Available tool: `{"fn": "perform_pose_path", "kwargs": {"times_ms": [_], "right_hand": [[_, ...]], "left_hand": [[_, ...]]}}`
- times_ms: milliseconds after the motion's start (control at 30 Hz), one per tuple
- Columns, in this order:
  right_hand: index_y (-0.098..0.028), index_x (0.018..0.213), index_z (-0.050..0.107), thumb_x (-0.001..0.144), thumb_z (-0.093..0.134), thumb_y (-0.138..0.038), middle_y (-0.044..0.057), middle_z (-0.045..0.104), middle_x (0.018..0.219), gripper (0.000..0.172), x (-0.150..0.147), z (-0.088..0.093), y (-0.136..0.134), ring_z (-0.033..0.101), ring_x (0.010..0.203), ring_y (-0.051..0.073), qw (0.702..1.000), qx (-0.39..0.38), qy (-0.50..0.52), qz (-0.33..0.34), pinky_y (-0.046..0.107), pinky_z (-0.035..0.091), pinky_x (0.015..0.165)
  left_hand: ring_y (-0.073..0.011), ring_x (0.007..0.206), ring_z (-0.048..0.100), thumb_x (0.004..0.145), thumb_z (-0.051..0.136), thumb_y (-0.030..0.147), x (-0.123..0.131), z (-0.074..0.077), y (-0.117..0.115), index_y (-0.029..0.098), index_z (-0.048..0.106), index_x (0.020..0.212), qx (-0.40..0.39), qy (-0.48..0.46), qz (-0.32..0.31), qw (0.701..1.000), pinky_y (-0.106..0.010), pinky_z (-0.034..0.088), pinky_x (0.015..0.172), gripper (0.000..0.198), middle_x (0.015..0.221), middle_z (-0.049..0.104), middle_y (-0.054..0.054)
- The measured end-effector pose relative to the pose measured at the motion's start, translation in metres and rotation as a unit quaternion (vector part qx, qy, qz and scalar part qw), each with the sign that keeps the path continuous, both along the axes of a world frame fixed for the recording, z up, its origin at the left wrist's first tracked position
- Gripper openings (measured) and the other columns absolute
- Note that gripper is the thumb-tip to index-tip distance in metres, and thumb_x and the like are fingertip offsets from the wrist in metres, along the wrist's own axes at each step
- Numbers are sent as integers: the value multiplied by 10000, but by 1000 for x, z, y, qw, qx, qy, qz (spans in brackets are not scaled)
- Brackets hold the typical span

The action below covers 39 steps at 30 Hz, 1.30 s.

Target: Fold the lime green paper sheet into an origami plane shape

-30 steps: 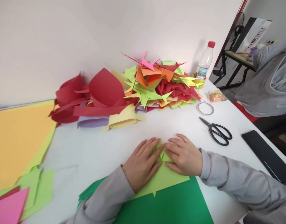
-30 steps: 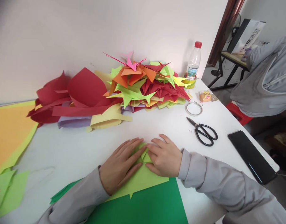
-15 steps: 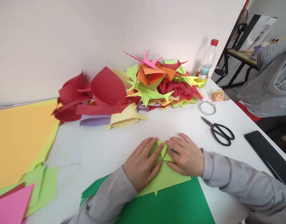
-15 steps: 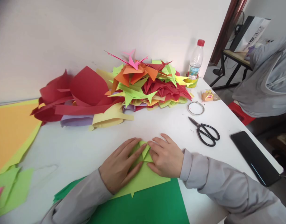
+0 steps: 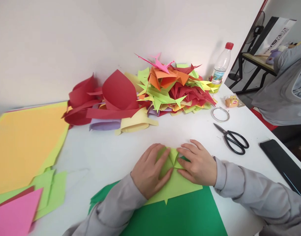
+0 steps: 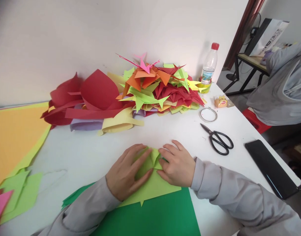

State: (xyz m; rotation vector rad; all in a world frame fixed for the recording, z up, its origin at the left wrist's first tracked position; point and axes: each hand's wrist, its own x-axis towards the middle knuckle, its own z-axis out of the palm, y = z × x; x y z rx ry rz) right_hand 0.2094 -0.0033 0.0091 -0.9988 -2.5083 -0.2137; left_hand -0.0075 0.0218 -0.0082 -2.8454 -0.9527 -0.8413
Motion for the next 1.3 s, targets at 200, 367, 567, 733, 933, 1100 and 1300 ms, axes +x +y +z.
{"fn": "perform_pose_path", "kwargs": {"times_ms": [200, 367, 567, 733, 933, 1100, 1300], "right_hand": [[-170, 940, 692, 842, 595, -396, 143, 605, 1113, 265, -2, 5, -3, 483, 1087, 296, 999, -13, 0, -39, 506, 352, 993], [-175, 909, 689, 833, 607, -397, 90, 589, 866, 249, -1, 6, -2, 501, 906, 246, 999, -36, 1, -35, 462, 372, 939], [-179, 905, 692, 836, 597, -400, 77, 574, 844, 250, -1, 4, -1, 490, 856, 232, 999, -36, 3, -33, 451, 368, 913], [-168, 904, 695, 836, 597, -385, 77, 578, 838, 248, 0, 4, -1, 493, 862, 233, 999, -33, 5, -26, 452, 365, 924], [-157, 887, 695, 844, 581, -374, 76, 591, 831, 249, 0, 4, 0, 504, 858, 230, 1000, -25, 9, -16, 455, 363, 948], [-157, 881, 691, 858, 556, -357, 71, 598, 821, 242, 0, 3, 1, 507, 850, 224, 1000, -18, 7, -5, 446, 374, 941], [-146, 848, 683, 869, 547, -321, 71, 601, 810, 223, 0, 0, 2, 506, 839, 213, 999, -16, 28, 19, 423, 381, 903]], "left_hand": [[-295, 1092, 562, 857, 577, 147, 0, 4, 0, 107, 526, 1187, 47, -18, -49, 998, -481, 524, 941, 337, 1089, 628, -179], [-293, 1155, 559, 903, 514, 144, 1, 0, 2, 75, 548, 1176, 51, 12, -52, 997, -459, 521, 967, 284, 1168, 621, -206], [-306, 1218, 520, 926, 478, 175, 0, -5, 2, 80, 578, 1186, 47, 49, -40, 997, -456, 509, 982, 295, 1237, 592, -212], [-315, 1285, 457, 946, 451, 241, -2, -7, 3, 121, 555, 1251, 11, 69, -33, 997, -471, 487, 1001, 343, 1325, 537, -198], [-335, 1265, 466, 961, 407, 291, -2, -9, 4, 96, 556, 1247, 14, 88, -34, 995, -478, 495, 976, 377, 1336, 520, -214], [-327, 1280, 437, 969, 373, 309, -2, -15, 3, 128, 531, 1278, 5, 77, -20, 997, -482, 470, 992, 392, 1368, 490, -188], [-322, 1283, 418, 963, 381, 302, -2, -16, 3, 138, 496, 1316, -11, 76, -15, 997, -480, 447, 1010, 406, 1385, 465, -181]]}}
